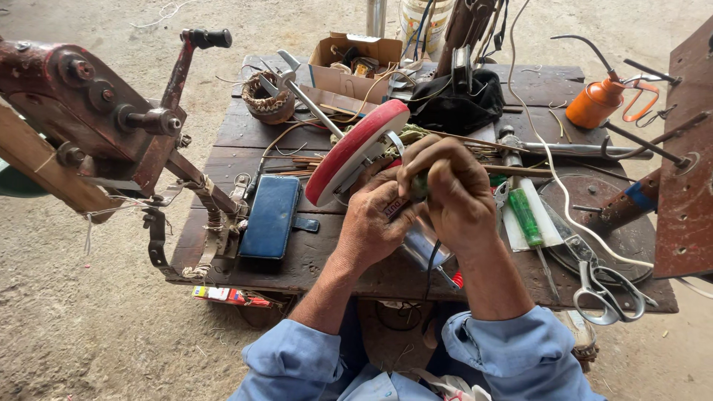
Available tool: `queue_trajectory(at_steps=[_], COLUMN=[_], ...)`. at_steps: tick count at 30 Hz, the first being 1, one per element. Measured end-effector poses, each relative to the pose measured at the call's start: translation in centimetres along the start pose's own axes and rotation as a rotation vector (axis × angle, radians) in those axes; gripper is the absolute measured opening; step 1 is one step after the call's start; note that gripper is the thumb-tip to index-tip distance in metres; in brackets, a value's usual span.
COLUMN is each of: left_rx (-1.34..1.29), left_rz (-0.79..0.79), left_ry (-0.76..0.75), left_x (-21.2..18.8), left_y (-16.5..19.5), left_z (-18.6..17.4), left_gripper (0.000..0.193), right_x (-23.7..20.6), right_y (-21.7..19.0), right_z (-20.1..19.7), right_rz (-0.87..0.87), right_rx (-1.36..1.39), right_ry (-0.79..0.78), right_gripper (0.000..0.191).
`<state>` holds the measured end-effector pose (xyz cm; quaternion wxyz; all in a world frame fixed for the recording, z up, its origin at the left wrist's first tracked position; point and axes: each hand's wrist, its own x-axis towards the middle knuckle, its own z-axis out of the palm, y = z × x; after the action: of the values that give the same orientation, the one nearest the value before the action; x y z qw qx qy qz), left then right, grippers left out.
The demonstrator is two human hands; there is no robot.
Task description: The person uses a screwdriver to loosen screws on a red and silver electric motor, removes the housing to expose internal wiring, and then manipulates the wires and a power cord. The person appears to be performing maintenance or repair on the motor.
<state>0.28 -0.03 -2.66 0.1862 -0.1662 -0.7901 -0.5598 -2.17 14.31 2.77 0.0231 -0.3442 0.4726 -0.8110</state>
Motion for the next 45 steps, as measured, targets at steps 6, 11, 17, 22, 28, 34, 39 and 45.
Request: queue_trajectory(at_steps=[6,11,17,22,28,34,39,45], left_rx=[0.083,0.045,0.061,-0.024,0.216,-0.632,-0.911,-1.071], left_rz=[0.132,0.135,0.155,0.093,0.327,-0.311,-0.511,-0.828], left_ry=[0.08,-0.079,-0.038,0.012,0.163,-0.26,-0.414,-0.399], left_x=[-0.2,-0.5,-0.4,0.2,-1.8,-7.4,-9.7,-10.4], left_y=[0.0,-0.2,-0.4,0.6,4.5,4.6,1.6,1.9], left_z=[0.2,-0.8,-0.5,-0.2,0.0,2.3,4.3,5.5], left_gripper=[0.029,0.032,0.021,0.014,0.019,0.01,0.016,0.02], right_x=[0.3,-0.1,-0.8,-3.7,-10.4,-15.3,-16.7,-17.2], right_y=[-0.1,0.1,-0.8,-4.5,-5.3,-4.6,-4.9,-5.2], right_z=[-0.5,-1.4,-1.4,-0.6,-0.7,-0.7,-1.9,-1.9], right_rz=[0.013,0.045,0.01,-0.158,-0.117,-0.166,-0.069,-0.002], right_rx=[0.228,0.078,0.207,-0.058,-0.989,-1.1,-1.052,-1.129], right_ry=[-0.049,0.022,-0.096,-0.066,0.061,0.104,0.033,0.059], right_gripper=[0.042,0.044,0.057,0.049,0.024,0.038,0.035,0.026])
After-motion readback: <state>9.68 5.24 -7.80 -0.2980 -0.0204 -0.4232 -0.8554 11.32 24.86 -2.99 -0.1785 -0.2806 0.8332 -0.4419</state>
